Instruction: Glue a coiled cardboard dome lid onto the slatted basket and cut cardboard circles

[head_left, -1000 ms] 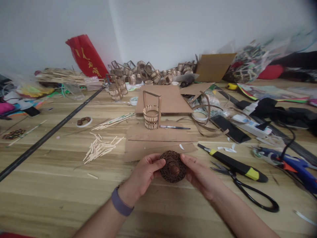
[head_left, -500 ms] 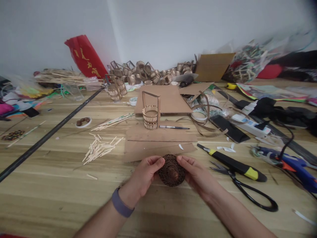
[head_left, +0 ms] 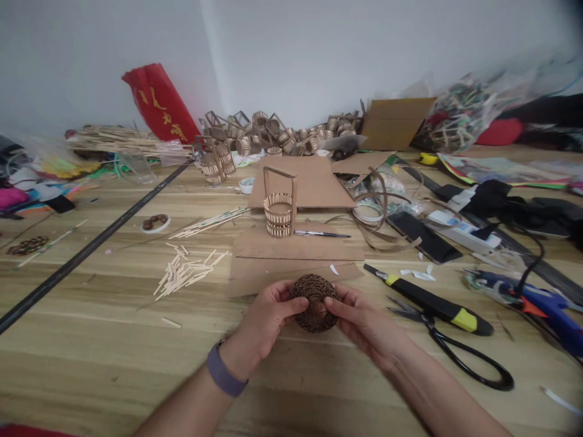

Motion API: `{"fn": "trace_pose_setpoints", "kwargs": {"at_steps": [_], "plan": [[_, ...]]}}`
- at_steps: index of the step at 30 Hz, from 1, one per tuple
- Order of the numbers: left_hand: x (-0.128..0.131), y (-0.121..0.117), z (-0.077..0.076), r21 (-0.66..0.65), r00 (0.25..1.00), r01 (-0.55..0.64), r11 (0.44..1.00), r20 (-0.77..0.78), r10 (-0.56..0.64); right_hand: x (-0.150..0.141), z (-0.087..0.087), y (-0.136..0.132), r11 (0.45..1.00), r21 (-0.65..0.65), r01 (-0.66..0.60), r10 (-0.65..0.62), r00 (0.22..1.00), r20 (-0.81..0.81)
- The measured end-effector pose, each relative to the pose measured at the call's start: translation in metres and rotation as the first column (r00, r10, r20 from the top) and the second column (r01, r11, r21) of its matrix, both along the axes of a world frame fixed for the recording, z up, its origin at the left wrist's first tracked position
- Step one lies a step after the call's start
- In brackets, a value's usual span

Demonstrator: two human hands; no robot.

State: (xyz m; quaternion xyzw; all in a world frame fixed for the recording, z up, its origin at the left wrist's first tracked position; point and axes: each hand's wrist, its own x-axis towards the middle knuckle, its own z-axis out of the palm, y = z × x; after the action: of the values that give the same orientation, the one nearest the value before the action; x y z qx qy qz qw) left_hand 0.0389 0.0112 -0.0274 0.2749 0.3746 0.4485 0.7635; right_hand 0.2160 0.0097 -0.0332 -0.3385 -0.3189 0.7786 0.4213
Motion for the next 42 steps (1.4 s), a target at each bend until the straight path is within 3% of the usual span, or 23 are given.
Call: {"fn": "trace_pose_setpoints", "kwargs": {"at_steps": [12,19,34,42], "plan": [[0.001,-0.002,-0.002,-0.024,1.0,-0.014,1.0,-0.004,0.014,0.002,-0.006,0.002,0.999,-0.03,-0.02,0.018,0.998,-0.06],[0.002,-0.001,-0.002,-0.058,0.999,-0.035,0.998,0.016,0.036,0.001,-0.008,0.003,0.998,-0.054,0.03,-0.034,0.997,-0.067],[0.002,-0.002,-0.004,-0.039,0.998,-0.048,0.998,0.034,0.05,-0.001,-0.013,0.002,1.0,0.023,-0.009,0.011,0.998,-0.066],[0.0,0.0,-0.002,-0.049,0.998,-0.035,0.998,0.054,0.038,0.0,-0.01,0.001,1.0,-0.007,-0.008,0.007,0.998,-0.066]]}}
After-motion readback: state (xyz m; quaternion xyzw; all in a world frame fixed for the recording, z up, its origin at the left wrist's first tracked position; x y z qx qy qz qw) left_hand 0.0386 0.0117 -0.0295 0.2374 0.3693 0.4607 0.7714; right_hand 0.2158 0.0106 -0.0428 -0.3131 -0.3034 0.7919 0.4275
